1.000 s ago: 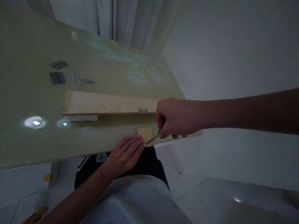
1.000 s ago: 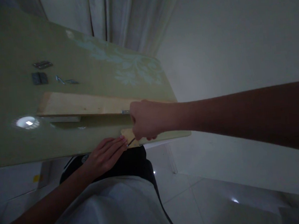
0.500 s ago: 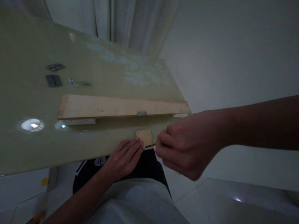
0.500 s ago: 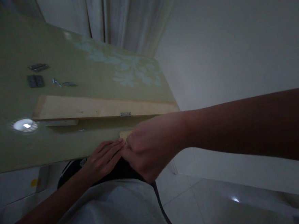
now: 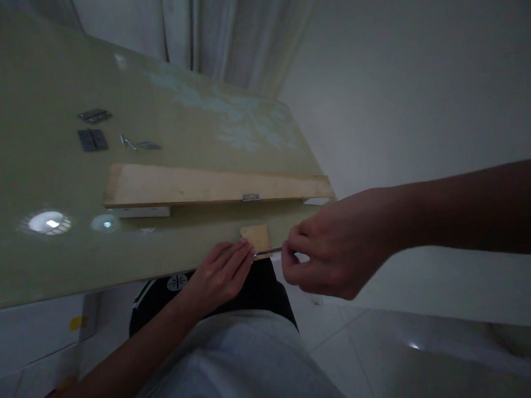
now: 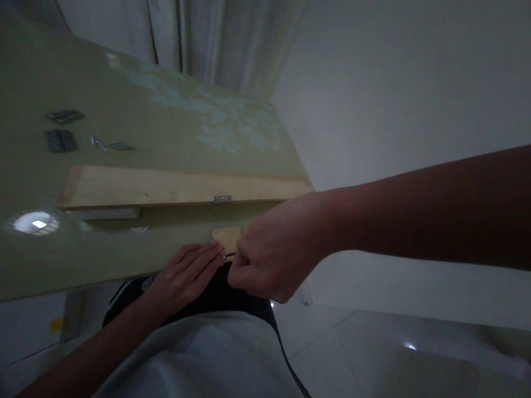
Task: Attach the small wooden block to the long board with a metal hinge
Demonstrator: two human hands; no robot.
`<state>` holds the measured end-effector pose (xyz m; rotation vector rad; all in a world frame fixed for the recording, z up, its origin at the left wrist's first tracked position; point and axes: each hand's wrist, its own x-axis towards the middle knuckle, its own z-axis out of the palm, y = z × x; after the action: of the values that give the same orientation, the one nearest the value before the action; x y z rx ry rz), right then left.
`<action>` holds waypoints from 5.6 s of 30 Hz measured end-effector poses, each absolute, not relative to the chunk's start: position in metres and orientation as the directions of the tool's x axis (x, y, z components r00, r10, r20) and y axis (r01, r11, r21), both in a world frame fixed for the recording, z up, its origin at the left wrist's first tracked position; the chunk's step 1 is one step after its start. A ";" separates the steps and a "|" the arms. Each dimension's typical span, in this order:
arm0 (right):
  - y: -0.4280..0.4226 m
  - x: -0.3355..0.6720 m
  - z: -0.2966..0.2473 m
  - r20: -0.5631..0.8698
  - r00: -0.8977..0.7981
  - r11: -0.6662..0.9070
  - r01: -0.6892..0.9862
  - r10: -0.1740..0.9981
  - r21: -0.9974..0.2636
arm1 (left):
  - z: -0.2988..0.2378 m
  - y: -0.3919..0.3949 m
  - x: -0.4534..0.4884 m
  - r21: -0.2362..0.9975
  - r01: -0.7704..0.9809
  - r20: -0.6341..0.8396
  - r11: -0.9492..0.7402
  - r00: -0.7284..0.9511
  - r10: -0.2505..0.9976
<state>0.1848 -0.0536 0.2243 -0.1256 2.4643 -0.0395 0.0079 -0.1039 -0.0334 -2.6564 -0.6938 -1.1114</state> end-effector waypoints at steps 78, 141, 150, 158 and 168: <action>-0.048 0.186 0.220 -0.385 -0.898 0.954 -0.275 -0.212 0.117 | -0.022 -0.097 -0.009 -0.009 0.471 0.665 -0.882 0.661 0.347; -0.034 0.164 0.210 -0.699 -0.163 0.279 0.959 0.697 0.055 | -0.018 -0.098 -0.003 -0.138 0.486 0.592 -0.863 0.739 0.321; -0.048 0.190 0.222 -0.597 -0.769 0.964 0.265 0.227 0.025 | -0.019 -0.098 -0.003 -0.119 0.490 0.608 -0.864 0.724 0.326; -0.050 0.174 0.207 -0.489 -0.608 0.738 0.664 0.625 0.119 | -0.019 -0.098 -0.004 -0.101 0.471 0.595 -0.876 0.735 0.326; -0.040 0.190 0.222 -0.604 -0.724 0.893 0.448 0.334 -0.042 | -0.018 -0.098 -0.003 -0.133 0.492 0.572 -0.861 0.747 0.339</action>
<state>0.1895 -0.0396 0.2217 0.5600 2.4450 -0.2457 -0.0031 -0.0979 -0.0180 -2.6725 -0.6496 -0.7965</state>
